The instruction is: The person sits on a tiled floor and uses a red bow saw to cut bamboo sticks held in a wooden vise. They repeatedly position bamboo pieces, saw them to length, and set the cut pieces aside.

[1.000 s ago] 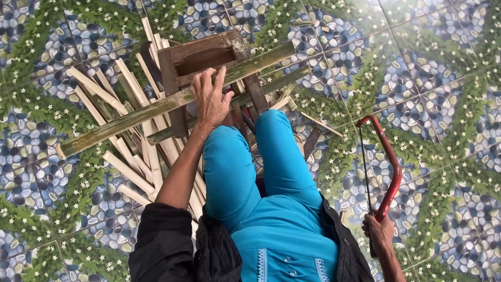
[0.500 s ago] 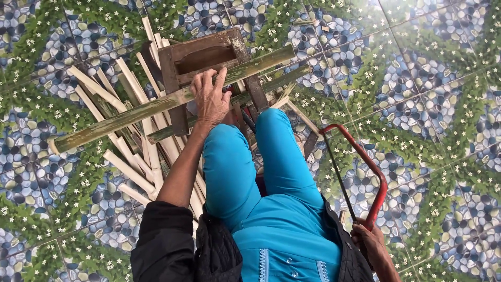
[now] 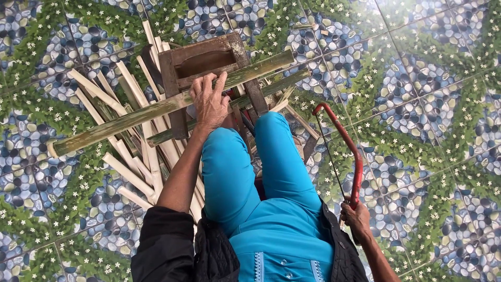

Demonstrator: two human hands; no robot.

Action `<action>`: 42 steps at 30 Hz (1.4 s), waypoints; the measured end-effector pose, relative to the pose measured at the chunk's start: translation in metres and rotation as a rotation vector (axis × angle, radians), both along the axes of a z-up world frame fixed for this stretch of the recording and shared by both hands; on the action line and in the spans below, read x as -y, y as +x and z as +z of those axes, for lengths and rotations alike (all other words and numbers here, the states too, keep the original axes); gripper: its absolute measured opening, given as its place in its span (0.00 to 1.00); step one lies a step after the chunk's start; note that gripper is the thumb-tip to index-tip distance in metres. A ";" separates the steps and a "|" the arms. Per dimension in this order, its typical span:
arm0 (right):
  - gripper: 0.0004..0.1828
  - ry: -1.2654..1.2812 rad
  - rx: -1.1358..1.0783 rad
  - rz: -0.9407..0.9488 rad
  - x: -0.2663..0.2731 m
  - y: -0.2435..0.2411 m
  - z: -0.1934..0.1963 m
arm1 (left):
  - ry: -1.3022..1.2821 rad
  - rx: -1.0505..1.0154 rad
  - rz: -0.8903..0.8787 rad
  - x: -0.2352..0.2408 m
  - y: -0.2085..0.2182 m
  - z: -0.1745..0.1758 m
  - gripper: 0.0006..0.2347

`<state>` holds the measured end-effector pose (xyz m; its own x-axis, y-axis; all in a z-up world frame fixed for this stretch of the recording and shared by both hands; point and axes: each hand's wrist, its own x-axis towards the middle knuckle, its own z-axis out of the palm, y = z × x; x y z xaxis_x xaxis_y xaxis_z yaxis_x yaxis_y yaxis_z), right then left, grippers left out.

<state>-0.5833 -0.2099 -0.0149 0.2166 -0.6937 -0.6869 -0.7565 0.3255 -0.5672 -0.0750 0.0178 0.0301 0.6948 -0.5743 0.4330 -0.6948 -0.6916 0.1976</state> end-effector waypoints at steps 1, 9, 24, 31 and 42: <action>0.18 -0.007 -0.026 0.018 0.002 -0.002 -0.004 | 0.000 0.008 -0.006 0.000 0.000 -0.001 0.33; 0.14 0.113 0.006 0.014 -0.007 -0.029 0.008 | -0.019 -0.023 -0.021 0.000 0.000 0.003 0.32; 0.16 0.075 0.030 -0.077 -0.004 -0.019 0.003 | -0.059 -0.148 -0.168 -0.014 0.018 -0.013 0.24; 0.22 0.233 0.159 -0.095 0.018 -0.026 0.015 | -0.013 -0.184 -0.083 -0.005 0.019 -0.011 0.33; 0.18 0.122 0.048 -0.018 0.029 -0.025 0.004 | -0.002 -0.203 -0.090 -0.007 0.020 -0.014 0.33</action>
